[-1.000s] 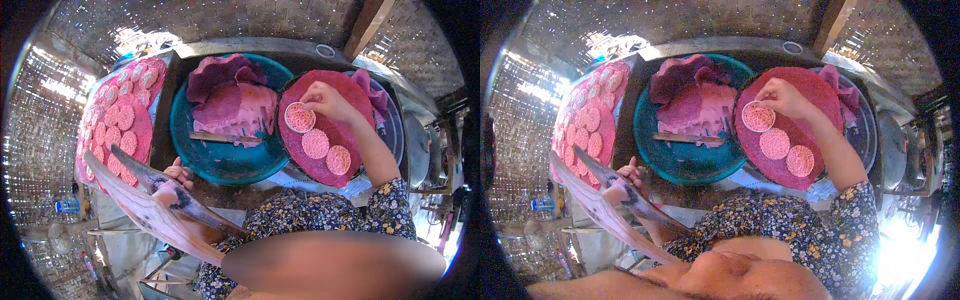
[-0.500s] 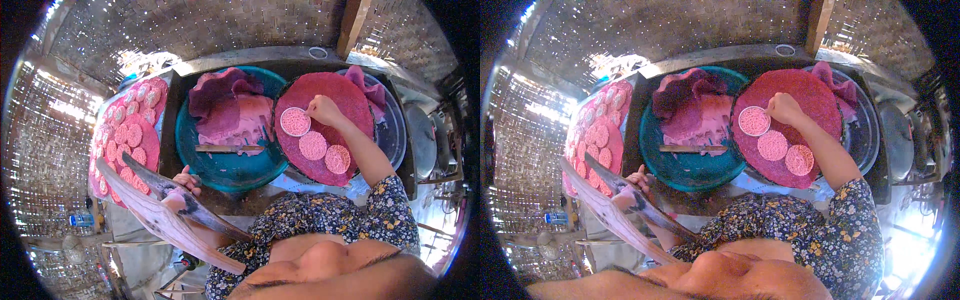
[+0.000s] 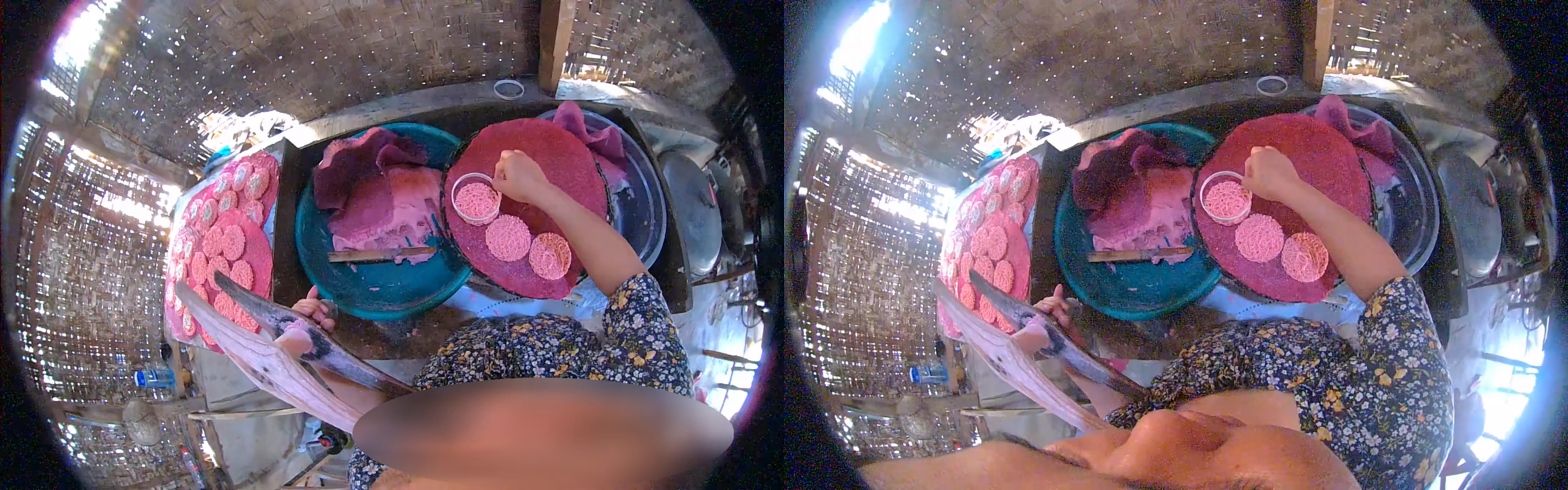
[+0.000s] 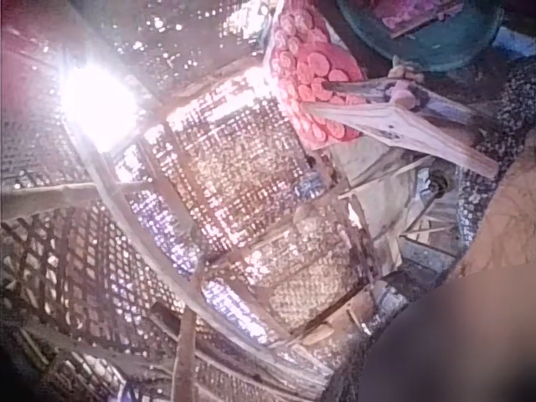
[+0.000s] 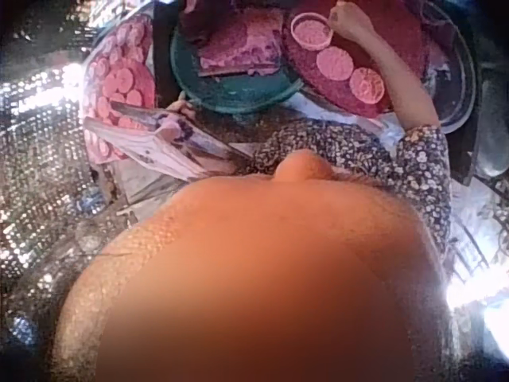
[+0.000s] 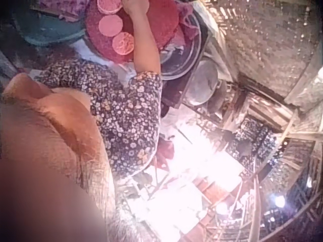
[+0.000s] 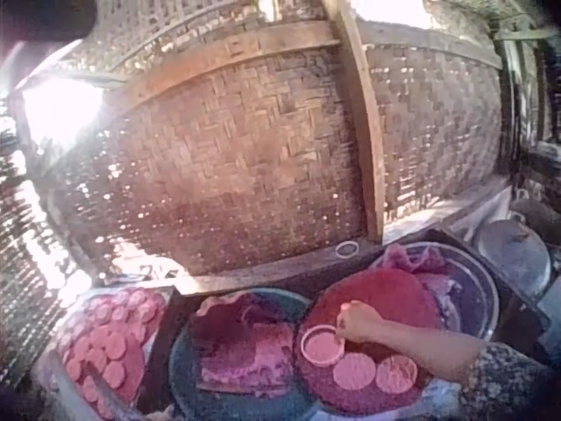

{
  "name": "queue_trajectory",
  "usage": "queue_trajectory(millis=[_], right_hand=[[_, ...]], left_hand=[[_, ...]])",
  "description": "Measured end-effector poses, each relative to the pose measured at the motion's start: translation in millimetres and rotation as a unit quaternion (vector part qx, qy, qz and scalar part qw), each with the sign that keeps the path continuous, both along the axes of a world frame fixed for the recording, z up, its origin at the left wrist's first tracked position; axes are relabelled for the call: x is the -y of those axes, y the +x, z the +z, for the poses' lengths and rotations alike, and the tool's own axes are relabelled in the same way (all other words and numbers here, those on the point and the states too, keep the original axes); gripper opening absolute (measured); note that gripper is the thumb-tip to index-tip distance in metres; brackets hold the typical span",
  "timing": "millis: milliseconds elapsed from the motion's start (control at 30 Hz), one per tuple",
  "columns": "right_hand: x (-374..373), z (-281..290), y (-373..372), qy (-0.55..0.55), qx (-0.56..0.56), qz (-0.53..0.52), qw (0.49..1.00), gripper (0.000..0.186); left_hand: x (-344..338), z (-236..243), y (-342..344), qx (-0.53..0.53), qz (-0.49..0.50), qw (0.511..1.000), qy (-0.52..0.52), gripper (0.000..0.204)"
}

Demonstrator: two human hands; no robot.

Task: The person uses a wooden press to form pink dough into circular, patterned cakes. They scoop dough from a green basin, place it into the press, and then eject the formed cakes onto a red mat. The process is repeated continuously to create a stack of finished cakes.

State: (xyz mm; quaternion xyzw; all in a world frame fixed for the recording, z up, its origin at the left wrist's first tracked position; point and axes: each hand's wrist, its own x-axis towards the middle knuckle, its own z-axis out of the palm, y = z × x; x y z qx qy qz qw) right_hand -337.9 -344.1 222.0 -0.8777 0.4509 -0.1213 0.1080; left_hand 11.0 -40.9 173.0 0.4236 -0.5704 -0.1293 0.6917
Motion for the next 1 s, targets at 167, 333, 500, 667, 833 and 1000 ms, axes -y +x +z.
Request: queue_trajectory(millis=[167, 333, 500, 667, 833, 1000], right_hand=[[6, 16, -35, 0.014, 0.097, -0.035, 0.995, 0.014], [-3, 29, -101, 0.012, 0.103, -0.08, 0.991, 0.016], [-14, 1, -162, 0.016, 0.004, -0.169, 0.985, 0.018], [-20, -8, -159, 0.066, -0.055, -0.204, 0.975, 0.022], [-21, -22, -153, 0.095, -0.044, -0.186, 0.977, 0.022], [-28, -35, -168, 0.033, 0.101, -0.161, 0.981, 0.017]], left_hand=[[-4, 16, -12, -0.013, 0.029, 0.999, -0.009, 0.025], [-17, 13, 1, 0.011, 0.052, 0.998, -0.017, 0.027], [5, 11, 4, 0.002, 0.028, 0.999, -0.026, 0.029], [13, 18, 3, 0.011, 0.018, 1.0, -0.022, 0.031], [16, 25, 2, 0.018, 0.016, 0.999, -0.02, 0.032], [17, 30, 1, 0.024, 0.021, 0.999, -0.017, 0.034]])
